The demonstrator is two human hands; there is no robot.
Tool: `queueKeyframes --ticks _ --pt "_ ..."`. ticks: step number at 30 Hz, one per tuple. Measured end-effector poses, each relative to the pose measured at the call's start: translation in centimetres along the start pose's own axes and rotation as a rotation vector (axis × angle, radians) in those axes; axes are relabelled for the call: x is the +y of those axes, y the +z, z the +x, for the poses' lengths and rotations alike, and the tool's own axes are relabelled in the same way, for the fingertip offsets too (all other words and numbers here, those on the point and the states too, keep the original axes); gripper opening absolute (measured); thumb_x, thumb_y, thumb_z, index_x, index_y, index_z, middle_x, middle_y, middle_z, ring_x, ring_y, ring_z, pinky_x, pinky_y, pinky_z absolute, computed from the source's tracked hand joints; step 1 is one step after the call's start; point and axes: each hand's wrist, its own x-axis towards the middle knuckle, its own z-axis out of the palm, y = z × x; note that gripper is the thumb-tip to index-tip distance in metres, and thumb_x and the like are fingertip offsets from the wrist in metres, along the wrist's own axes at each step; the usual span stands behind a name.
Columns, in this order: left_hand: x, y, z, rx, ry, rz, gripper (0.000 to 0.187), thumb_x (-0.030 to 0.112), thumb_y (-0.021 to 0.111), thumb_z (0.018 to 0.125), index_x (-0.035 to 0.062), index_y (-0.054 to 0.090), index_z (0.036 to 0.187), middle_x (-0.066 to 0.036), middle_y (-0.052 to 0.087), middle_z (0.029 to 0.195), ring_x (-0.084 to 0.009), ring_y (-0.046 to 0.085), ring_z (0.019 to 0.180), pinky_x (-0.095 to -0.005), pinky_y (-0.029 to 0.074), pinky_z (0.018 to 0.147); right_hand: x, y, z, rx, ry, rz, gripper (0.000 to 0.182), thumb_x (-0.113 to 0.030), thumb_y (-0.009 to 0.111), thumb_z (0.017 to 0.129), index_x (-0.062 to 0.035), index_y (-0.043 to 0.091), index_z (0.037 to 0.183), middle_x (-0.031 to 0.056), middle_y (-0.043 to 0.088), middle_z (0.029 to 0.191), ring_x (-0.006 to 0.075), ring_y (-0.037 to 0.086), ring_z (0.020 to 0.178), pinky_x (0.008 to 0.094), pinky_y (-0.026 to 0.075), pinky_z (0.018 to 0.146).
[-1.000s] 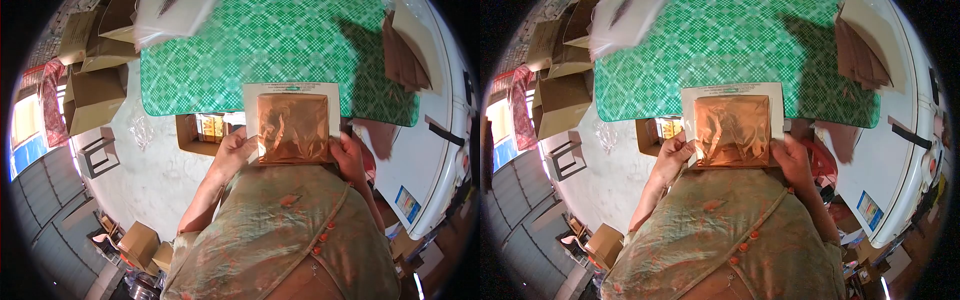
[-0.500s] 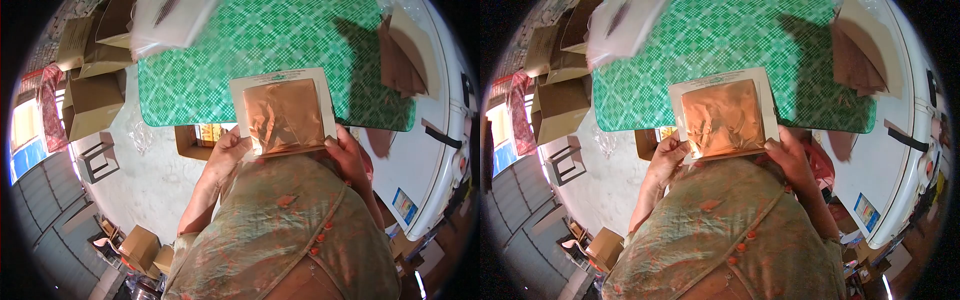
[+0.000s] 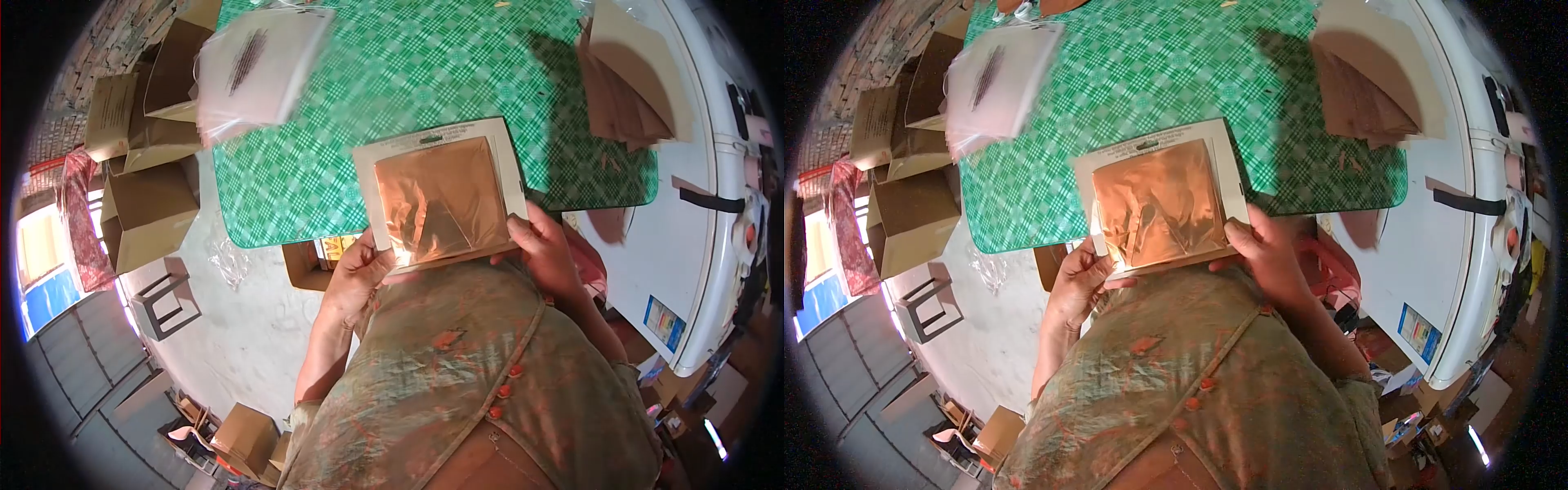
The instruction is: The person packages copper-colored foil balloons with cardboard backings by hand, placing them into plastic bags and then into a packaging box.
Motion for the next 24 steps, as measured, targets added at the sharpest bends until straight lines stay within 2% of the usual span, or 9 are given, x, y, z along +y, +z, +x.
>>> queueKeyframes --ticks 4,7,13,19,24 --pt "-0.7 -0.1 -0.1 -0.002 -0.006 0.011 0.044 0.006 0.061 0.102 -0.0025 0.051 0.144 -0.013 0.068 0.129 -0.023 0.071 0.107 -0.0373 0.065 0.087 0.6 -0.7 0.1 -0.026 0.009 -0.027 0.04 -0.016 0.047 0.109 0.0003 0.049 0.146 0.0091 0.067 0.121 0.0141 0.066 0.098 0.0299 0.06 0.071" --pt "-0.9 -0.3 -0.1 -0.007 -0.002 0.019 0.042 0.005 0.06 0.102 -0.0014 0.052 0.143 -0.012 0.068 0.128 -0.023 0.071 0.108 -0.038 0.065 0.086 1.0 -0.9 0.3 -0.046 -0.041 -0.038 0.039 -0.018 0.047 0.11 0.0007 0.049 0.144 0.0107 0.069 0.117 0.0161 0.07 0.092 0.029 0.06 0.066" --pt "-0.3 0.1 -0.3 -0.016 -0.025 0.122 0.04 0.016 0.06 0.105 -0.0037 0.052 0.139 -0.017 0.071 0.12 -0.0301 0.075 0.098 -0.04 0.065 0.079 1.1 -0.6 -0.1 0.0 0.028 -0.106 0.038 -0.025 0.046 0.112 0.0018 0.051 0.138 0.0133 0.071 0.101 0.0199 0.071 0.066 0.0294 0.058 0.055" --pt "0.2 0.4 -0.3 -0.003 -0.09 0.142 0.038 0.021 0.056 0.107 -0.0071 0.052 0.133 -0.021 0.073 0.103 -0.0323 0.076 0.086 -0.0396 0.065 0.072 1.8 -1.0 0.0 0.049 -0.052 -0.256 0.031 -0.025 0.049 0.111 0.0019 0.057 0.124 0.0097 0.069 0.084 0.0167 0.069 0.061 0.0282 0.056 0.049" --pt "-0.5 0.1 -0.1 0.047 -0.106 0.126 0.04 0.019 0.053 0.108 -0.0097 0.046 0.136 -0.024 0.07 0.109 -0.0328 0.076 0.086 -0.0408 0.065 0.07 1.6 -0.8 -0.3 0.071 0.015 -0.286 0.032 -0.027 0.05 0.11 0.0015 0.061 0.118 0.0071 0.068 0.08 0.0141 0.069 0.063 0.0267 0.055 0.049"
